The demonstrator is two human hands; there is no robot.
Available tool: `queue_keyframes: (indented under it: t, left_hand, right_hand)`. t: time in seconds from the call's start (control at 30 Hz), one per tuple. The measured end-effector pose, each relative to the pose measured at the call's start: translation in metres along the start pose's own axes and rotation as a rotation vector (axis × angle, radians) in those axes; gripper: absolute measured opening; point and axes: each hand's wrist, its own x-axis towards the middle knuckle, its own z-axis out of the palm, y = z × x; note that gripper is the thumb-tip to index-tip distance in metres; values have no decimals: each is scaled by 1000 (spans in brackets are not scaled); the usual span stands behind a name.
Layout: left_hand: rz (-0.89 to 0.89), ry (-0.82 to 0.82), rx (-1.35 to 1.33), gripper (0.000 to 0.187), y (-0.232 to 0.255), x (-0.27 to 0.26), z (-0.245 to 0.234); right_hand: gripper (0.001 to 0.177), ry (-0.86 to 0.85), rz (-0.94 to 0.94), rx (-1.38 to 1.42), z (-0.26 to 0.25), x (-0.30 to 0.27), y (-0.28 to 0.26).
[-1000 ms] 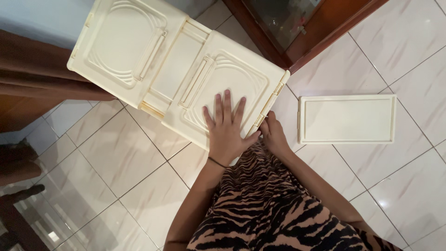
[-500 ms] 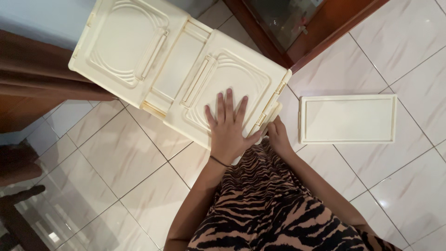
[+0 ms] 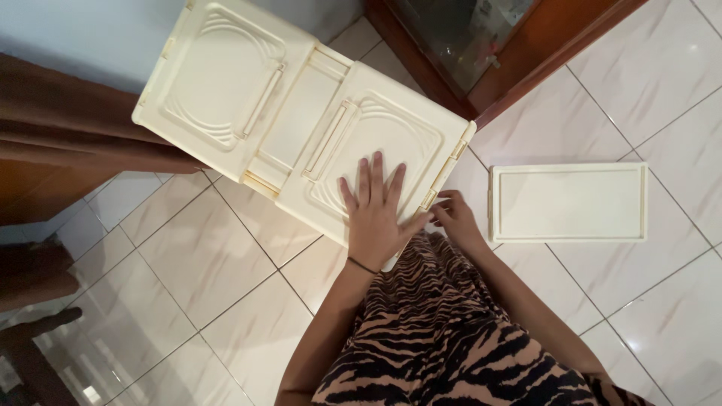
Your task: The person removes the lid from a large beige plastic storage container and places it on the floor. They then fold the container's side panels inward to collapse it flat. The person repeats this folding process with a second identical container, stacking the folded units on the floor.
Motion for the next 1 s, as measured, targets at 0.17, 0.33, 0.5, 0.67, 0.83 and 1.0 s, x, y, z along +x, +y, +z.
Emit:
queue_keyframes:
  t: [0.17,0.33,0.5,0.67,0.83,1.0]
  left_hand:
    - [-79,67,-119,63,-4,-5,-2]
    - [-123,91,-179,53,-7,-11,-6]
    - [-192,145,39,53,-39,-3,-13]
    - [-360,196,14,61,-98,-2,-32]
    - [-415,218,68,64,-129,-10,-37]
    - [-455,192,99,61,-125,-17,-31]
  right_hand:
    - [50,196,-248,30,3,-17,-17]
    - [76,163,-417,129,21,-33,-36]
    - [101,126,-375,154,36,-41,-61]
    - [122,95,-582,29,50,-46,-73]
    - [124,80,-451,63,49,-46,-73]
    - [125,125,-410,35,47,-43,-76]
